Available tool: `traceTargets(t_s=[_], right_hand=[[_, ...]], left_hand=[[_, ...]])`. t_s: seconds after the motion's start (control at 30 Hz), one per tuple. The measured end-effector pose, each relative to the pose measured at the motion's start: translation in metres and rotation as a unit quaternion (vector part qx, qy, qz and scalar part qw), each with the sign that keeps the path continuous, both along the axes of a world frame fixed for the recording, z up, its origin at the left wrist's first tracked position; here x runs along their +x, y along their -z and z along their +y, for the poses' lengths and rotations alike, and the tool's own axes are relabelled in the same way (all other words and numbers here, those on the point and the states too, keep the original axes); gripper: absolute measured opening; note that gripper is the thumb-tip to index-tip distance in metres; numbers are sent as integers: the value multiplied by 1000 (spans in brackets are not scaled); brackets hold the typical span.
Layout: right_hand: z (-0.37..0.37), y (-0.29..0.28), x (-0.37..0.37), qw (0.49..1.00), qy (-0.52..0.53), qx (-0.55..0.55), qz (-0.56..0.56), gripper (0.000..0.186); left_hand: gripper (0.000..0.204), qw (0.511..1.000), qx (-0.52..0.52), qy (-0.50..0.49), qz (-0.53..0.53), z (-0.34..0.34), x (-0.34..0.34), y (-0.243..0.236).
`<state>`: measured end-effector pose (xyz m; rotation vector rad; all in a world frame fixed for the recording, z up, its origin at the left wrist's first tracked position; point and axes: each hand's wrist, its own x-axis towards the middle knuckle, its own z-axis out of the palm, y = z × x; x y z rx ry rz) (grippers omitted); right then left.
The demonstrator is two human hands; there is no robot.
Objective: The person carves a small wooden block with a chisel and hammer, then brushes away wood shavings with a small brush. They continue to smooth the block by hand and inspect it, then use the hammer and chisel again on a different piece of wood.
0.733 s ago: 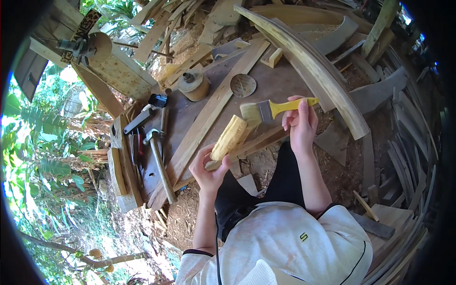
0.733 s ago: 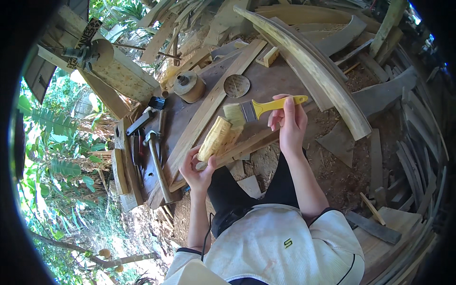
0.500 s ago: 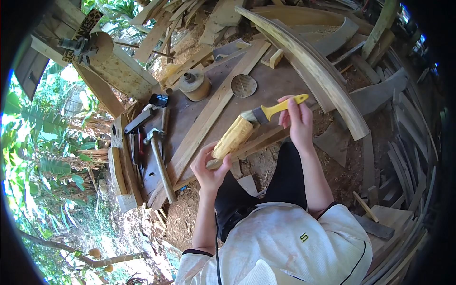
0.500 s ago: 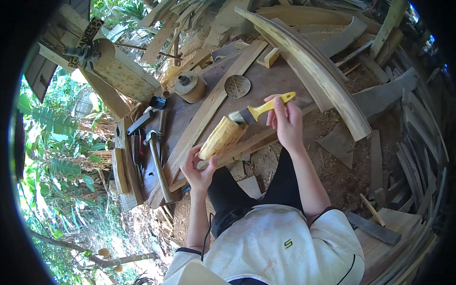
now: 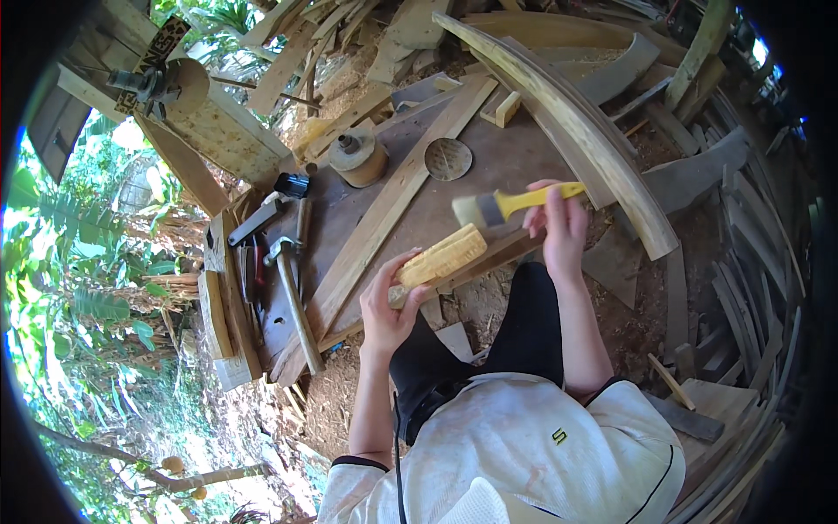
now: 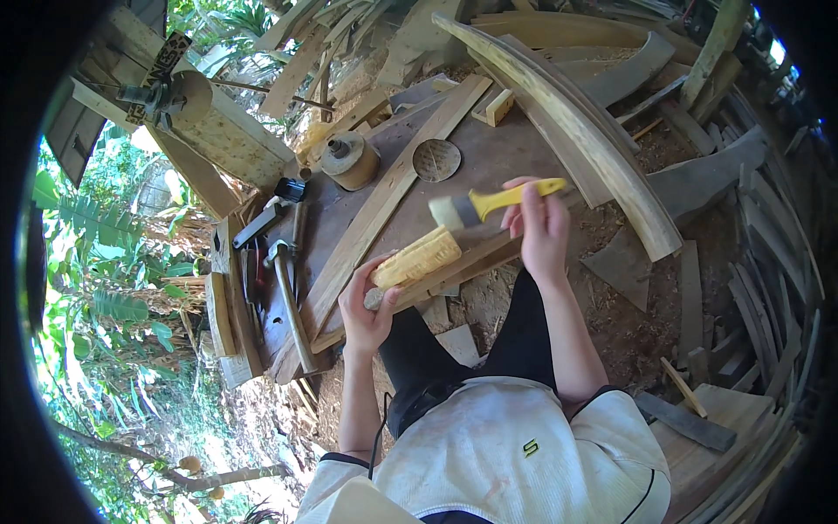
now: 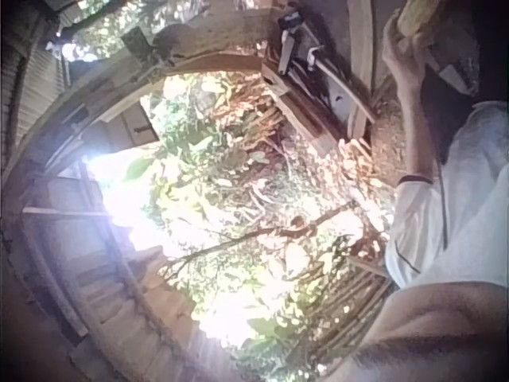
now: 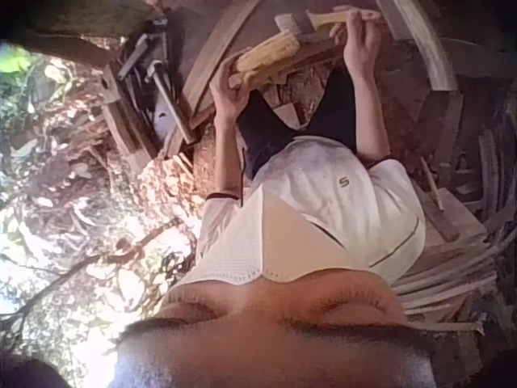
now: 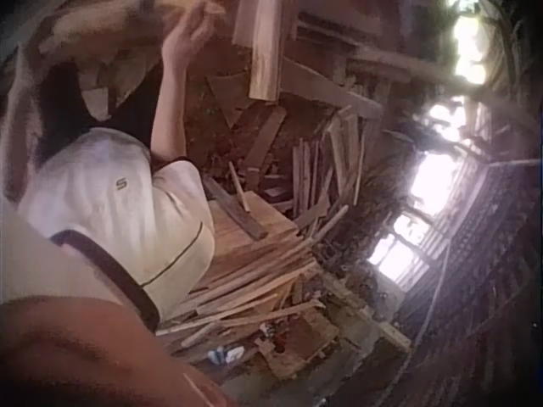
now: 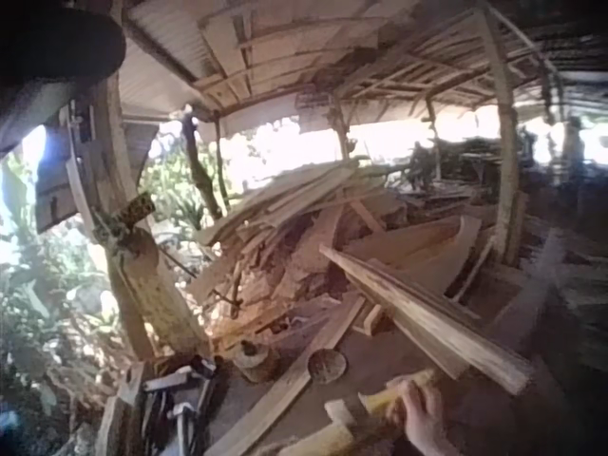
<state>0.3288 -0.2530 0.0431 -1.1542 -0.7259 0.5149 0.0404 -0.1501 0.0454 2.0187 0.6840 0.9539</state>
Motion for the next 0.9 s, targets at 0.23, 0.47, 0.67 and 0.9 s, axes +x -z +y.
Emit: traceTargets(t_s=[0.23, 0.47, 0.67, 0.9], right_hand=[[-5, -1, -3, 999, -38, 3, 22, 40], [8, 1, -12, 991, -9, -31, -126, 29], [17, 2, -29, 990, -57, -50, -119, 29], [30, -2, -30, 983, -119, -75, -119, 30]], left_hand=[[52, 985, 148, 41, 81, 4, -2, -16], [55, 966, 233, 27, 111, 13, -9, 26], [61, 960, 271, -21, 61, 23, -13, 67], [78, 985, 153, -74, 40, 15, -2, 60]])
